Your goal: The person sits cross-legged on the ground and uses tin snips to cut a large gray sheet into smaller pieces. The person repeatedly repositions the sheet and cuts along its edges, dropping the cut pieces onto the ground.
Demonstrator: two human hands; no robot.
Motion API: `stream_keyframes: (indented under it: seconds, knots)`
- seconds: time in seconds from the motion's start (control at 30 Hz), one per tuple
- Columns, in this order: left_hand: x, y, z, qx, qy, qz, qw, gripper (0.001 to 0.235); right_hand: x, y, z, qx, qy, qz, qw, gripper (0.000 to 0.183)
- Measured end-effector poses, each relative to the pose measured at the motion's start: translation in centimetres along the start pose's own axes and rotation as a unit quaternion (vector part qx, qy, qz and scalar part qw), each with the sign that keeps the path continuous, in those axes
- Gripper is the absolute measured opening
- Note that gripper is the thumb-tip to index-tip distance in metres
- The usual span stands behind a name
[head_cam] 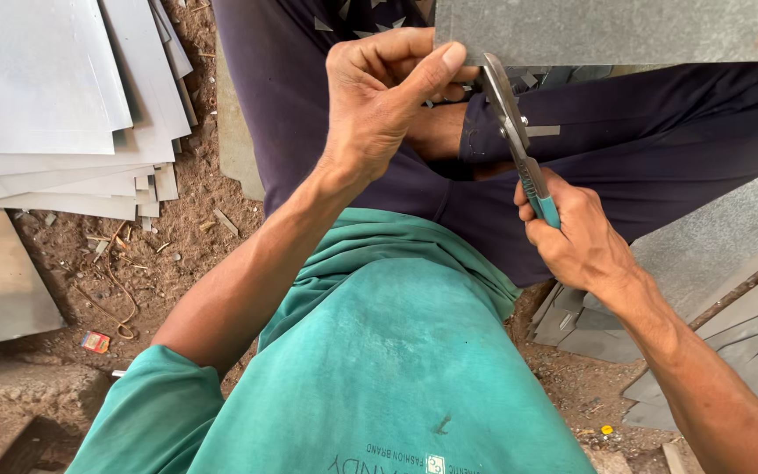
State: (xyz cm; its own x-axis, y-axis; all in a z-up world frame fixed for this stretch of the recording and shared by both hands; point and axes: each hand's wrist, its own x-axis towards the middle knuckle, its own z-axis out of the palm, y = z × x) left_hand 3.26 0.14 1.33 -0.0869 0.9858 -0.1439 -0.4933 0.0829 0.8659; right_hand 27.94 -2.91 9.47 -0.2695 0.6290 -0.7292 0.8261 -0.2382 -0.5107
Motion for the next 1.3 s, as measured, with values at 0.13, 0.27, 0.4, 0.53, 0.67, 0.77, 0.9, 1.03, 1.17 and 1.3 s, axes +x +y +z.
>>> stream_keyframes:
  seconds: [0.13,0.27,0.4,0.53,0.67,0.77,0.9,1.03,1.17,1.3]
  knots:
    - [0.4,-0.2,-0.8,0.027,-0.028,-0.002,0.999,0.016,0.3,0.3,-0.1,0.021,0.016,-0.032,0.999,0.019]
    - [3.1,-3.6,-1.6,0.190,0.110,-0.087,0.972,0.026,0.6,0.5,-0.5,-0.005,0.015,0.011,1.000,0.015]
    - [4.6,-7.5,0.0,0.266,0.203,0.058,0.941,0.027,-0.7,1.3,-1.0,-0.004,0.016,0.027,0.999,0.017]
    - [5.0,-7.3,4.0,0.316,0.221,0.089,0.919,0.034,-3.2,2.8,-0.7,0.220,-0.030,0.046,0.974,0.034]
    - [3.0,-6.4,8.5,0.121,-0.044,-0.085,0.988,0.037,-5.5,3.6,4.3,0.326,0.102,0.041,0.939,0.051]
    - [2.9,-7.0,10.4,0.034,-0.164,-0.117,0.979,0.028,-5.2,4.5,6.3,0.408,0.141,0.052,0.900,0.046]
    - [3.6,-7.9,12.3,0.011,-0.170,-0.152,0.974,0.028,-3.9,4.1,6.9,0.403,0.194,0.028,0.894,0.037]
    - [3.9,-8.4,12.8,0.062,-0.176,-0.123,0.975,0.028,-3.1,3.2,6.3,0.399,0.218,0.036,0.890,0.033]
    - [3.6,-8.8,12.0,0.075,-0.169,-0.128,0.974,0.027,-2.8,2.6,6.1,0.379,0.233,0.032,0.895,0.030]
    - [3.8,-9.0,11.9,0.069,-0.169,-0.121,0.976,0.025,-2.6,2.9,5.7,0.365,0.241,0.019,0.899,0.023]
